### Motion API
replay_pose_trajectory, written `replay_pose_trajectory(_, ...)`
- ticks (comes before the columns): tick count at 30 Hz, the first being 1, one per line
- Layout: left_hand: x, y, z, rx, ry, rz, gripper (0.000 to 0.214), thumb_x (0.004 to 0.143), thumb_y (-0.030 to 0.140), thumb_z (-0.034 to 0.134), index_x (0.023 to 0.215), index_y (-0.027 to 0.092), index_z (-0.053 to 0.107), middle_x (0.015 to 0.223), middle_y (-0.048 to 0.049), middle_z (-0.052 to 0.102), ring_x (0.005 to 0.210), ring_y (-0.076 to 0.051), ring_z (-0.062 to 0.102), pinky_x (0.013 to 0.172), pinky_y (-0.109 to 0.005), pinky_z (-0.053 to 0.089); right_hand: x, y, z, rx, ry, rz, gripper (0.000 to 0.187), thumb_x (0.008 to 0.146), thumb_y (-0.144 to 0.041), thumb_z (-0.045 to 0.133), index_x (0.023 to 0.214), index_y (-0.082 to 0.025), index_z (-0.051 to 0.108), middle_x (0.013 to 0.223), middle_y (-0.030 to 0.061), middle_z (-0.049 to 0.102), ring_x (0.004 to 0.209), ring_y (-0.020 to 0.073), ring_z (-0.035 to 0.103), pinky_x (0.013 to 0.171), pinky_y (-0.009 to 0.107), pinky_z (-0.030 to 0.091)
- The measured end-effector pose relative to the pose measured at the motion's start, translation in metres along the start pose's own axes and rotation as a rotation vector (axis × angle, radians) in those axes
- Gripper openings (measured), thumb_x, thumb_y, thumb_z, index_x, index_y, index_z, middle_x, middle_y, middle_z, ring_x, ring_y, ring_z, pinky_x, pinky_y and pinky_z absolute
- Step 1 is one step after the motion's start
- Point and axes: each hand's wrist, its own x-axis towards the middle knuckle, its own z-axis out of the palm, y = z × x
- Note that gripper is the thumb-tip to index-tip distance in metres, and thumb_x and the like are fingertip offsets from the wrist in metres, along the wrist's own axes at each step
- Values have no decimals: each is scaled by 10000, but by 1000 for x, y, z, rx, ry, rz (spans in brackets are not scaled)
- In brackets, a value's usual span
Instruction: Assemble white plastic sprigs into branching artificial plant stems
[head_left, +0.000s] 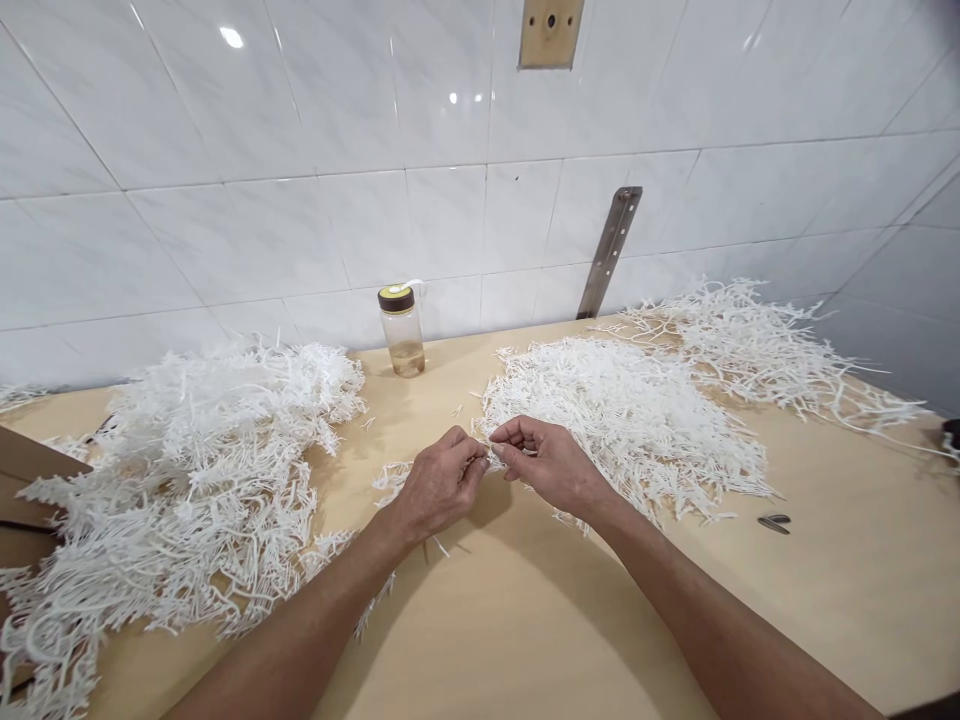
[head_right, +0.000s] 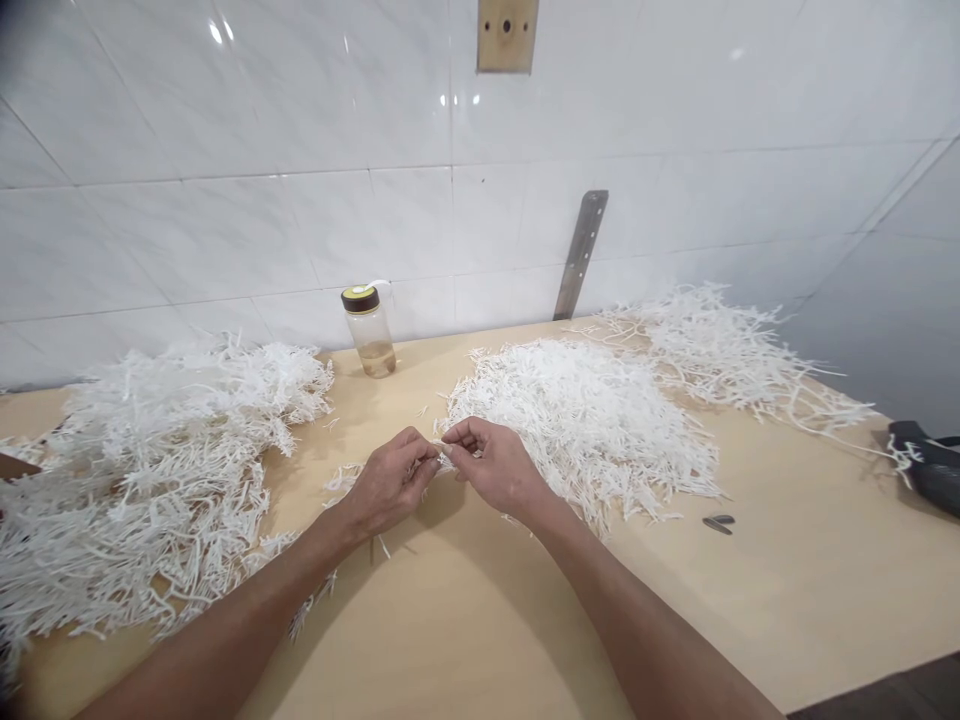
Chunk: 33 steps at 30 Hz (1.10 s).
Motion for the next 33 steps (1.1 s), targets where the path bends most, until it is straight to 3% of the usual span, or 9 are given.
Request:
replay_pose_trajectory(5, 0, -2, 0, -3, 6, -24, 153, 917, 202, 472, 856, 193, 612, 810, -25, 584, 709, -140, 533, 668, -260, 402, 2, 1, -2, 60, -8, 33, 240, 807, -352, 653, 968, -175, 660, 885, 40, 684, 735, 155, 668, 647, 304, 602)
replay_pose_trajectory(10, 1, -3, -1, -16, 6, -89, 173, 930, 258, 471, 860, 200, 618, 702, 8, 600, 619, -126, 503, 617, -251, 365, 2, -2, -3, -17, 42, 56, 216, 826, -344, 621, 959, -180, 666, 875, 41, 689, 723, 157, 676, 640, 297, 595)
replay_pose_trajectory(18, 2, -7, 1, -17, 55, -120, 139, 874, 222, 514, 824, 191, 639, 716, -14, 631, 630, -134, 530, 623, -255, 384, 3, 2, -1, -13, -4, 1, 281, 844, -429, 614, 962, -187, 696, 880, 54, 709, 763, 178, 668, 634, 297, 603)
replay_pose_trajectory(33, 1, 1, 3, -89, 17, -131, 158, 876, 249, 500, 808, 188, 629, 691, -8, 596, 625, -133, 511, 615, -256, 389, 2, 3, 0, -133, 16, -23, 206, 876, -368, 566, 896, -203, 687, 849, 38, 719, 728, 184, 678, 679, 313, 552)
